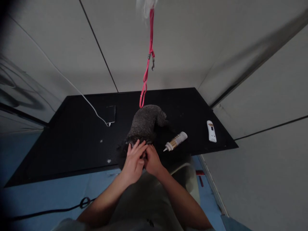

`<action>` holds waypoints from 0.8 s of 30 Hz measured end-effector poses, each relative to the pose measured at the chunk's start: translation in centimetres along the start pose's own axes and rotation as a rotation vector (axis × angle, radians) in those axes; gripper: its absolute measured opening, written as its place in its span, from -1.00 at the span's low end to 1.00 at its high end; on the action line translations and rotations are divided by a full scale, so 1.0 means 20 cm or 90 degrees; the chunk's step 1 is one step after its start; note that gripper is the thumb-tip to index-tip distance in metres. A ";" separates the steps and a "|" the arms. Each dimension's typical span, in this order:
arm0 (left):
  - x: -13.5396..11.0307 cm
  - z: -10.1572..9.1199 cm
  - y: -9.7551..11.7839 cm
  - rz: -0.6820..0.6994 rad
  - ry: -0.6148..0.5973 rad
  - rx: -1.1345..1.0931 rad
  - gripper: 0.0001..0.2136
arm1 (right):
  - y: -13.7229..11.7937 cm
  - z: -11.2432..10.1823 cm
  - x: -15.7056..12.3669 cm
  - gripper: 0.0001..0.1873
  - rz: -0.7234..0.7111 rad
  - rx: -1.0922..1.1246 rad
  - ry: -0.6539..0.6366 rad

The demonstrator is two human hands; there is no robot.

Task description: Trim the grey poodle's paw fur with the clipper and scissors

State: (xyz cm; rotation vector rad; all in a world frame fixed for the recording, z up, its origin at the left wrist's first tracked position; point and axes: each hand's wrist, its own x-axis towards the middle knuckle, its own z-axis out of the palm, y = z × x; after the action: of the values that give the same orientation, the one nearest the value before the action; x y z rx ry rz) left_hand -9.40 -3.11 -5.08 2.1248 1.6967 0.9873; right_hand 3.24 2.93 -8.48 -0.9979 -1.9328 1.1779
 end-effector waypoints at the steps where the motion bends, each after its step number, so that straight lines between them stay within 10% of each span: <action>1: 0.00 0.03 -0.01 -0.008 0.015 -0.013 -0.52 | 0.01 0.01 0.00 -0.93 0.005 0.013 0.007; 17: 0.03 0.20 -0.20 -0.049 0.140 -0.007 -0.82 | 0.16 -0.08 -0.11 -0.65 0.270 0.244 -0.020; 24: 0.03 0.22 -0.20 -0.098 0.210 0.001 -0.68 | -0.07 -0.22 -0.32 -0.42 0.393 0.497 -0.245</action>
State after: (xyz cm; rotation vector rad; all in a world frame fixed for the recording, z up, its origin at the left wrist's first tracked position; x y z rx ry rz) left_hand -9.50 -0.48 -10.49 1.8769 1.9731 1.3462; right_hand 9.67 -1.24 -6.39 -0.9756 -1.1929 2.3715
